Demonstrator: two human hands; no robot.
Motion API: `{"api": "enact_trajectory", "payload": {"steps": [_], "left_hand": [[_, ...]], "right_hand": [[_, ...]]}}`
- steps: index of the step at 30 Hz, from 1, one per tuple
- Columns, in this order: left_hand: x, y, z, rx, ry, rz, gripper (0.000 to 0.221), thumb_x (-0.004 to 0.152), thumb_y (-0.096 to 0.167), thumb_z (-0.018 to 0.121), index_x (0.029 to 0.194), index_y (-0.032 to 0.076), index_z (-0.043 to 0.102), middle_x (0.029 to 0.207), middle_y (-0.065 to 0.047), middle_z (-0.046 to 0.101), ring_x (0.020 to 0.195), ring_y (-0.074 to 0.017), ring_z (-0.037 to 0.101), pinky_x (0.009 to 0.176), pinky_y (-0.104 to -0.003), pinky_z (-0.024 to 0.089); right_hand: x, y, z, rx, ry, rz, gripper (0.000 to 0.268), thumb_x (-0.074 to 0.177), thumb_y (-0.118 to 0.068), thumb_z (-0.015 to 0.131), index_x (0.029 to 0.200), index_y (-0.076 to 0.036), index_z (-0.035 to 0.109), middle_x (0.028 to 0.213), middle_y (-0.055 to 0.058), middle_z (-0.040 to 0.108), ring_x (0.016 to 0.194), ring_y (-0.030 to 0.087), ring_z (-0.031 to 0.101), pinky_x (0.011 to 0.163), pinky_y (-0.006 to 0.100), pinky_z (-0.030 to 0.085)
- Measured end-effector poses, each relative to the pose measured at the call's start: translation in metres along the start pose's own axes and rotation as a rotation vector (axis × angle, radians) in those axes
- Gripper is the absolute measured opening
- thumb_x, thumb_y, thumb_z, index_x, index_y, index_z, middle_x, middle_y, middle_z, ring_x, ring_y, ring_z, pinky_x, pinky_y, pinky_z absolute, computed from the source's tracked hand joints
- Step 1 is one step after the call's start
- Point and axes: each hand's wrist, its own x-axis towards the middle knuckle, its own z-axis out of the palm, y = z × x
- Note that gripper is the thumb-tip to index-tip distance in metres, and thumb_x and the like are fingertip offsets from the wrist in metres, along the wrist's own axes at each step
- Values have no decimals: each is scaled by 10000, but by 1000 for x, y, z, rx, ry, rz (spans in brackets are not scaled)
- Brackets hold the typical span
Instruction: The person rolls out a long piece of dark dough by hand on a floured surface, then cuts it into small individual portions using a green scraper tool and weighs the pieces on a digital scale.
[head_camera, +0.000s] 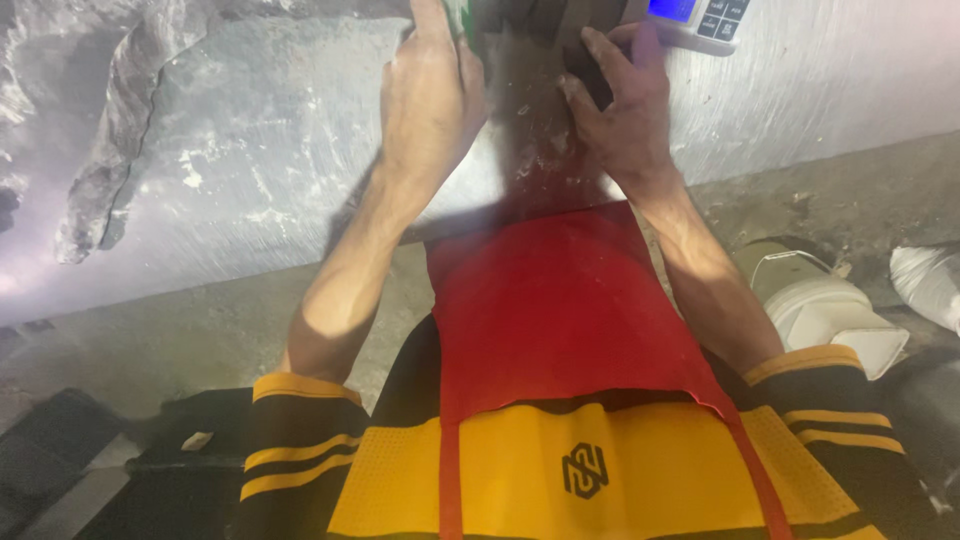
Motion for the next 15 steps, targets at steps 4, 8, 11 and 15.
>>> {"api": "enact_trajectory", "payload": {"steps": [4,8,11,15], "left_hand": [[1,-3,3,-25,20,75,463,958,-70,550,1358,-104,318,832,-248,688,729,-456,681,623,-519,552],[7,-5,14,-79,-23,-14,447,962,-70,514,1359,-122,315,777,-220,691,650,-406,701,552,-470,562],[14,-9,15,-120,-50,-81,107,1019,-13,516,1106,-55,469,703,-225,656,606,-376,716,489,-462,541],[6,-18,-12,-271,102,-229,529,1003,87,569,1440,-112,346,867,-227,765,731,-347,780,652,-443,633]], "right_hand": [[1,-2,-1,-7,9,-8,401,979,-37,860,1306,67,653,1223,179,566,1117,326,611,953,407,530],[3,-5,-1,16,6,24,438,973,-32,855,1354,60,660,1189,165,585,1088,308,627,922,385,537],[6,-11,-6,14,-16,11,375,992,-19,848,1320,53,681,1154,153,605,1060,293,640,912,370,542],[15,1,-41,-42,115,-29,313,952,29,821,1241,33,701,1159,160,667,1100,279,653,936,379,541]]}}
